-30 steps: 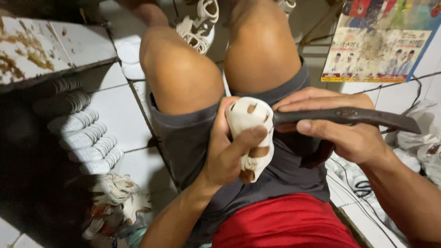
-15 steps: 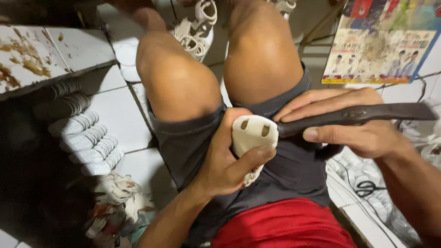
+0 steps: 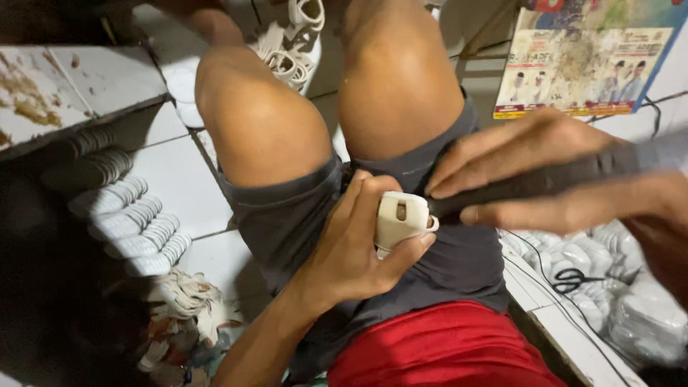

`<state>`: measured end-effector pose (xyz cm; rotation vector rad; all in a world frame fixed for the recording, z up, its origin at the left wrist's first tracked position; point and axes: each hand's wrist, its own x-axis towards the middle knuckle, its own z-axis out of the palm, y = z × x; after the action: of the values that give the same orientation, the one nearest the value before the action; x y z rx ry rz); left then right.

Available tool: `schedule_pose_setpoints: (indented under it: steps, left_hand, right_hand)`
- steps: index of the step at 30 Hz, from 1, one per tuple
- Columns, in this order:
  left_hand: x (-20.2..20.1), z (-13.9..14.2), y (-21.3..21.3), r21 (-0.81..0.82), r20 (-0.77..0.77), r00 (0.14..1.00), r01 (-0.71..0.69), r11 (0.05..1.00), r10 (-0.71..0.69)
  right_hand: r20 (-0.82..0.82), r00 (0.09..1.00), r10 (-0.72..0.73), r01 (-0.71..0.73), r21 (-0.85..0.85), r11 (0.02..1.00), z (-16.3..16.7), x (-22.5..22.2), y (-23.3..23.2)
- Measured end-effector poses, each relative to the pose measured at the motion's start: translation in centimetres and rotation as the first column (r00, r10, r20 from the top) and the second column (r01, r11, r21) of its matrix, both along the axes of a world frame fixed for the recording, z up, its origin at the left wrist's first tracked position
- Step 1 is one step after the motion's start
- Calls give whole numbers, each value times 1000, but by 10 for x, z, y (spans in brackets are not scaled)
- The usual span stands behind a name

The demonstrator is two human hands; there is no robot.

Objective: The person assembles white slipper sandals by heating the sole and strap over a gas stove flame, then pressing the softened strap onto the sole. The person uses a curved metal tool to smooth and shape the strap edges. Finished slippers are placed on a nearby shelf.

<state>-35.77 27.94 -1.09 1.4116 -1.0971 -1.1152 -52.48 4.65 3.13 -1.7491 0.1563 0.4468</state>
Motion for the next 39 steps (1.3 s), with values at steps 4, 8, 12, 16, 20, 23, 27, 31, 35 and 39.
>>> schedule_pose_setpoints:
  steps: [4, 8, 12, 16, 20, 23, 27, 31, 35, 39]
  left_hand:
    - [-1, 0, 0, -42, 47, 999, 10, 999, -8]
    - [-5, 4, -6, -73, 93, 996, 14, 997, -7]
    - [-10, -1, -3, -70, 229, 973, 13, 997, 3]
    - [-9, 2, 2, 9, 246, 967, 69, 998, -69]
    - [8, 45, 1, -71, -149, 979, -150, 986, 138]
    - [41, 82, 11, 96, -700, 658, -300, 949, 279]
    - [37, 73, 10, 58, -762, 561, -437, 898, 322]
    - [-20, 28, -6, 218, -832, 292, -610, 762, 472]
    - [-38, 10, -30, 416, -765, 124, -654, 632, 632]
    - [-37, 14, -44, 291, -724, 170, -804, 519, 669]
  right_hand:
    - [5, 1000, -22, 21, 131, 991, 8, 14, -4]
    - [-49, 996, -81, 93, 338, 937, 13, 40, -21]
    - [-161, 974, 162, -148, 96, 984, 11, 48, -13]
    - [-92, 955, 283, -286, -17, 958, 10, 40, -11]
    - [-64, 987, -146, 153, 124, 980, 11, 14, -25]
    - [-223, 824, -522, 564, 423, 709, -2, -21, 0]
    - [-253, 640, -725, 682, 621, 386, -25, -46, 50]
    - [-123, 513, -850, 720, 601, 347, -18, -48, 110]
    - [-47, 391, -919, 722, 634, 275, -16, -28, 135]
    - [-102, 353, -930, 708, 679, 194, -17, -17, 129]
